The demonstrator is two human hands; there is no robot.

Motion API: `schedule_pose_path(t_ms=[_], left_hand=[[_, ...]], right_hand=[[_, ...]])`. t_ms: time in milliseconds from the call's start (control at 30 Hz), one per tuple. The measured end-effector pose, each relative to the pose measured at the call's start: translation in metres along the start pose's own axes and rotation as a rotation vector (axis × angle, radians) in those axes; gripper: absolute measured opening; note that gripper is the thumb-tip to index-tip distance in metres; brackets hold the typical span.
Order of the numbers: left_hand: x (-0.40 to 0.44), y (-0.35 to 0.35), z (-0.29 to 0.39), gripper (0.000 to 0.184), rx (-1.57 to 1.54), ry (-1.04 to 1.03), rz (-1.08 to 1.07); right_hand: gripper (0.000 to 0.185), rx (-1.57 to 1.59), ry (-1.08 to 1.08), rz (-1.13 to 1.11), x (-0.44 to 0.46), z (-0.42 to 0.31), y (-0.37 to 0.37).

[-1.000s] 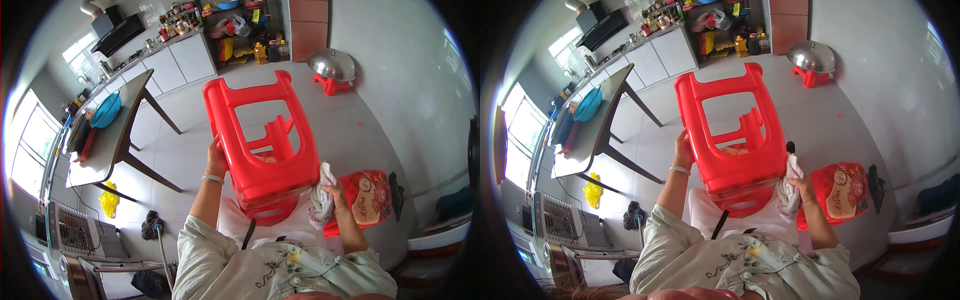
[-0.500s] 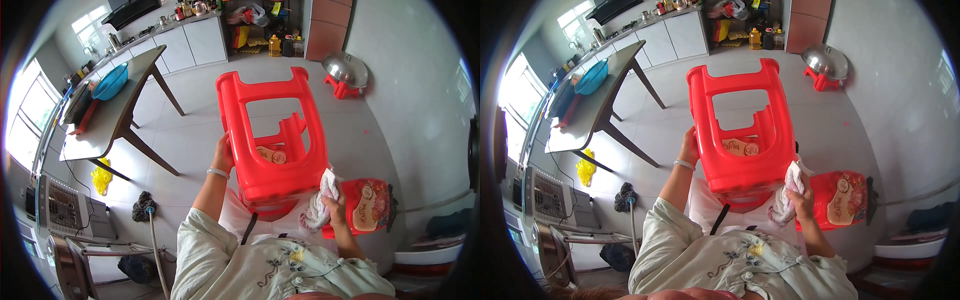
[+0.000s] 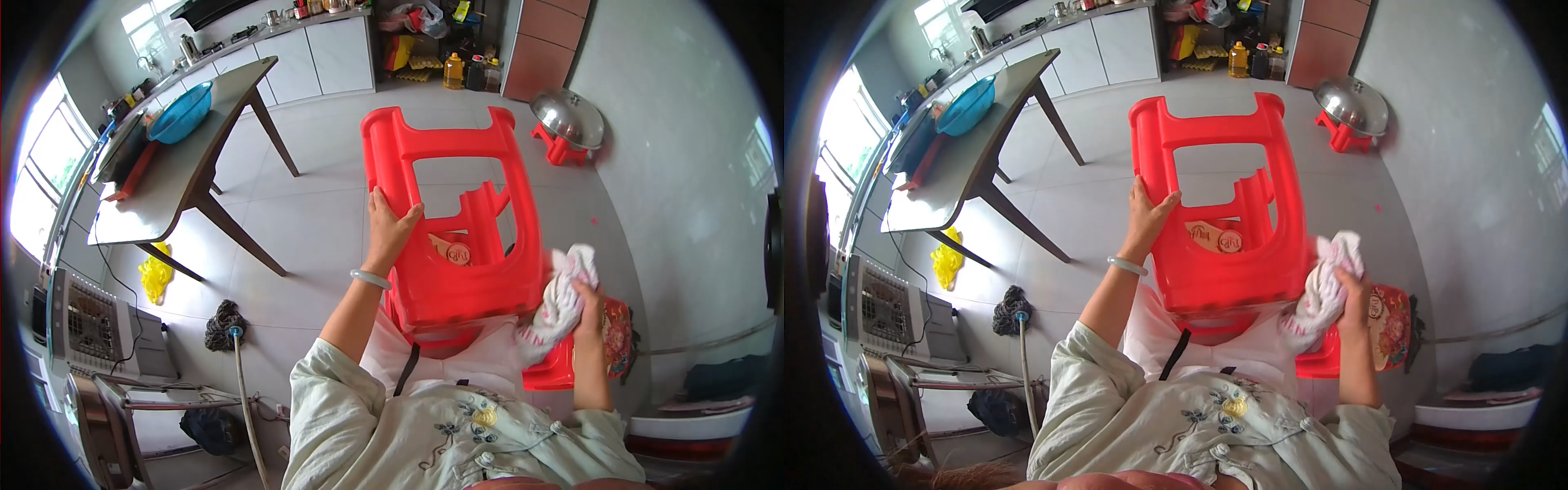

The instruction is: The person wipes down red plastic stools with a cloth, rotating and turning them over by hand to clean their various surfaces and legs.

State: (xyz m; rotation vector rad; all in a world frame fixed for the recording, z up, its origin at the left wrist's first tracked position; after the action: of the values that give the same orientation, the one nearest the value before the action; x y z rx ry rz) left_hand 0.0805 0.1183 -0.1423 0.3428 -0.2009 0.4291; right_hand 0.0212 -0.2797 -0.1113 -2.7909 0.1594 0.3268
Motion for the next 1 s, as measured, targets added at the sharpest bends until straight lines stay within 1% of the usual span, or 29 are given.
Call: schedule_pose_path(t_ms=[33,67,133,167,233,367,433,500,567,633,700,733,800,833,900,933,1000], left_hand=[[0.0,-0.001,0.004,0.093,0.119,-0.079,0.004],[-0.002,-0.002,0.007,0.093,0.116,-0.075,0.003],[-0.007,0.001,0.022,0.093,0.295,-0.22,0.075],[-0.009,0.001,0.02,0.093,0.292,-0.212,0.066],[-0.008,-0.005,0.025,0.092,0.498,-0.298,0.003],[-0.007,-0.002,0.032,0.091,0.484,-0.25,-0.041],[-0.007,-0.004,0.03,0.091,0.475,-0.256,-0.04],[-0.005,-0.006,0.03,0.09,0.48,-0.259,-0.037],[-0.005,-0.006,0.032,0.09,0.49,-0.263,-0.037],[-0.005,-0.007,0.034,0.089,0.494,-0.234,-0.054],[-0.004,-0.006,0.029,0.088,0.463,-0.268,-0.05],[-0.004,-0.005,0.027,0.088,0.436,-0.295,-0.036],[-0.005,-0.007,0.03,0.087,0.438,-0.294,-0.044],[-0.007,-0.006,0.03,0.086,0.445,-0.273,-0.038],[-0.006,-0.008,0.03,0.085,0.416,-0.286,-0.045],[-0.005,-0.007,0.029,0.086,0.423,-0.314,-0.022],[-0.003,-0.009,0.026,0.088,0.426,-0.351,-0.007]], right_hand=[[0.044,0.003,0.017,-0.026,0.008,-0.011,-0.004],[0.044,-0.024,0.063,-0.041,0.017,-0.023,-0.008],[0.044,-0.082,0.161,-0.059,0.029,-0.053,-0.031],[0.045,-0.115,0.211,-0.059,0.031,-0.069,-0.046],[0.047,-0.2,0.411,-0.114,0.06,-0.092,-0.063],[0.046,-0.338,0.696,-0.181,0.092,-0.126,-0.147],[0.048,-0.511,0.804,-0.181,0.098,-0.128,-0.2],[0.048,-0.696,0.981,-0.261,0.11,-0.114,-0.256],[0.044,-0.828,1.167,-0.353,0.1,-0.087,-0.307],[0.035,-1.131,1.239,-0.466,0.096,-0.038,-0.344],[0.027,-1.497,1.388,-0.482,0.106,0.024,-0.35],[0.027,-1.502,1.374,-0.457,0.105,0.027,-0.351],[0.025,-1.679,1.265,-0.429,0.112,0.033,-0.353],[0.025,-1.682,1.247,-0.417,0.116,0.035,-0.35],[0.027,-1.641,1.323,-0.408,0.119,0.03,-0.348],[0.027,-1.643,1.314,-0.387,0.125,0.027,-0.345],[0.026,-1.53,1.208,-0.279,0.143,0.01,-0.329]])
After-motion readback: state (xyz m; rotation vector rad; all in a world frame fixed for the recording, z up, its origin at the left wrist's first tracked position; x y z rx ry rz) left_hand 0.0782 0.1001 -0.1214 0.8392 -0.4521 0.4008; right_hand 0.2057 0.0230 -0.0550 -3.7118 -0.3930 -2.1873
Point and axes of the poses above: each hand's wrist, its own x-axis towards the middle knuckle, its own y-axis out of the back of the hand, z = x × y, the point moved 6 cm from there along x, towards the middle knuckle, and after that the axes turned 11 degrees about -y, right-handed, at the moved point
